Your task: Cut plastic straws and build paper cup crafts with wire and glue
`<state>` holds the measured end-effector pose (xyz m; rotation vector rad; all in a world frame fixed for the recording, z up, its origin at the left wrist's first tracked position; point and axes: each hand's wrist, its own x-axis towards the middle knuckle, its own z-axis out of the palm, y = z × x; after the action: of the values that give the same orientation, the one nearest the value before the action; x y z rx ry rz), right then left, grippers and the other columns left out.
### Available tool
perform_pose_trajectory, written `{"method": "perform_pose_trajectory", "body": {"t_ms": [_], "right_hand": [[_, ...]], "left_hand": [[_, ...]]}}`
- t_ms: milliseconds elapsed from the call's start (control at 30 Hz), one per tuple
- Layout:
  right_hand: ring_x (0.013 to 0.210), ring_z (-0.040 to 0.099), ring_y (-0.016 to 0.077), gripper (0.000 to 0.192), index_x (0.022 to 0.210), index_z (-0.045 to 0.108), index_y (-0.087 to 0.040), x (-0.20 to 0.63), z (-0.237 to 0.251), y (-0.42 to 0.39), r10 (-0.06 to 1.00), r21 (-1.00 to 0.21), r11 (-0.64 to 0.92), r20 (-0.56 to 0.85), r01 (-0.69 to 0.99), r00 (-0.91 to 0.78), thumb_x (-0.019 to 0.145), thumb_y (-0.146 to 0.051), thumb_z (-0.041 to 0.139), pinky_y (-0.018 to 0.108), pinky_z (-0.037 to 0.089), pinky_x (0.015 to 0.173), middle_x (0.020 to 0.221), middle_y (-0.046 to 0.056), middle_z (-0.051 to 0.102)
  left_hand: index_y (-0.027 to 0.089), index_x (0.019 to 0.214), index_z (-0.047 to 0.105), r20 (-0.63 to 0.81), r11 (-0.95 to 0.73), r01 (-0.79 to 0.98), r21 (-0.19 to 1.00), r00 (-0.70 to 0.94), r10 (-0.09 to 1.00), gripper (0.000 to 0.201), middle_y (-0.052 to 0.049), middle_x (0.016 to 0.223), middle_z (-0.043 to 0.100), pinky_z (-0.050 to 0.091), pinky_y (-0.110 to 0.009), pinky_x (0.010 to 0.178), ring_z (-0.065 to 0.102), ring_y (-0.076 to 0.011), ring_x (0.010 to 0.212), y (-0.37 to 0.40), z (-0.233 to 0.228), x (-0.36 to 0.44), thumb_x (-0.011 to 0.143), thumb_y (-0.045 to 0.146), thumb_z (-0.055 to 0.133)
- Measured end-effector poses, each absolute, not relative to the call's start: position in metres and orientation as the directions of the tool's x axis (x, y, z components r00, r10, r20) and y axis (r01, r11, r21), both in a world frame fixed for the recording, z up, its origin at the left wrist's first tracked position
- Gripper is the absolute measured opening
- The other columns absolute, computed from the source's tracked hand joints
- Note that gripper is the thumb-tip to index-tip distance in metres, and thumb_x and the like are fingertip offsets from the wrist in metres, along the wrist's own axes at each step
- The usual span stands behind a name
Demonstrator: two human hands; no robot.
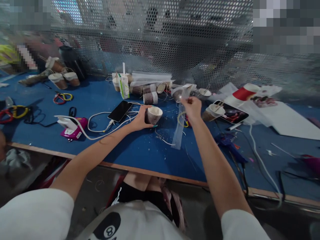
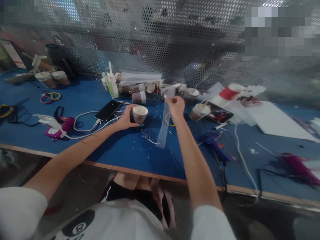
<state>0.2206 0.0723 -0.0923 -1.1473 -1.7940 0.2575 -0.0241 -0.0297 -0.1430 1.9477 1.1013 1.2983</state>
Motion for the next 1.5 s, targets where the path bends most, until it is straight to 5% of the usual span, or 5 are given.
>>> {"method": "perform_pose_trajectory", "body": {"t_ms": [233, 400, 767, 1267, 1500], "right_hand": [[0.073, 0.056, 0.0146, 0.037, 0.072, 0.046, -0.022, 0.235, 0.024, 0.018, 0.454, -0.392, 0.722, 0.890, 0.570, 0.038, 0.083, -0.057, 0.053, 0.033, 0.047, 0.072, 0.074, 0.003, 0.049], [0.065, 0.064, 0.0175, 0.019, 0.081, 0.048, -0.028, 0.221, 0.055, -0.042, 0.525, -0.454, 0.806, 0.844, 0.379, -0.107, 0.088, -0.045, 0.052, 0.036, 0.051, 0.061, 0.067, -0.003, 0.052], [0.054, 0.059, 0.0147, 0.039, 0.082, 0.061, -0.017, 0.218, -0.034, -0.044, 0.660, -0.193, 0.750, 0.279, 0.633, -0.697, 0.096, -0.043, 0.034, 0.024, 0.036, 0.054, 0.055, 0.002, 0.063], [0.046, 0.049, 0.0123, 0.051, 0.060, 0.057, -0.014, 0.189, -0.105, -0.048, 0.329, 0.324, 0.760, 0.555, 0.563, -0.764, 0.098, -0.031, 0.027, 0.026, 0.024, 0.048, 0.048, 0.005, 0.056], [0.045, 0.046, 0.0130, 0.053, 0.064, 0.059, -0.013, 0.176, -0.108, -0.045, 0.465, 0.279, 0.698, 0.523, 0.660, -0.714, 0.097, -0.031, 0.021, 0.027, 0.020, 0.047, 0.049, 0.007, 0.056]], "left_hand": [[0.018, 0.114, 0.035, 0.490, -0.543, 0.270, 0.795, 0.242, 0.838, 0.072, -0.015, 0.123, 0.037, 0.035, -0.049, 0.104, 0.040, -0.0313, 0.121, -0.032, -0.144, -0.023, 0.057, 0.028, 0.078], [0.021, 0.112, 0.025, 0.494, -0.540, 0.169, 0.824, 0.253, 0.832, 0.075, -0.017, 0.128, 0.033, 0.041, -0.050, 0.099, 0.044, -0.0305, 0.120, -0.027, -0.155, -0.021, 0.059, 0.034, 0.076], [0.019, 0.119, 0.027, 0.622, -0.732, 0.329, 0.597, 0.386, 0.681, 0.090, -0.019, 0.128, 0.029, 0.030, -0.060, 0.106, 0.033, -0.0380, 0.129, -0.022, -0.158, -0.028, 0.053, 0.047, 0.081], [0.015, 0.124, 0.041, 0.780, -0.913, 0.203, 0.353, 0.476, 0.407, 0.060, -0.017, 0.121, 0.049, 0.039, -0.052, 0.101, 0.047, -0.0309, 0.118, -0.049, -0.129, -0.039, 0.082, 0.058, 0.047], [0.014, 0.127, 0.039, 0.799, -0.917, 0.215, 0.335, 0.451, 0.398, 0.055, -0.018, 0.118, 0.051, 0.043, -0.047, 0.096, 0.050, -0.0281, 0.114, -0.051, -0.136, -0.039, 0.087, 0.051, 0.041]]}}
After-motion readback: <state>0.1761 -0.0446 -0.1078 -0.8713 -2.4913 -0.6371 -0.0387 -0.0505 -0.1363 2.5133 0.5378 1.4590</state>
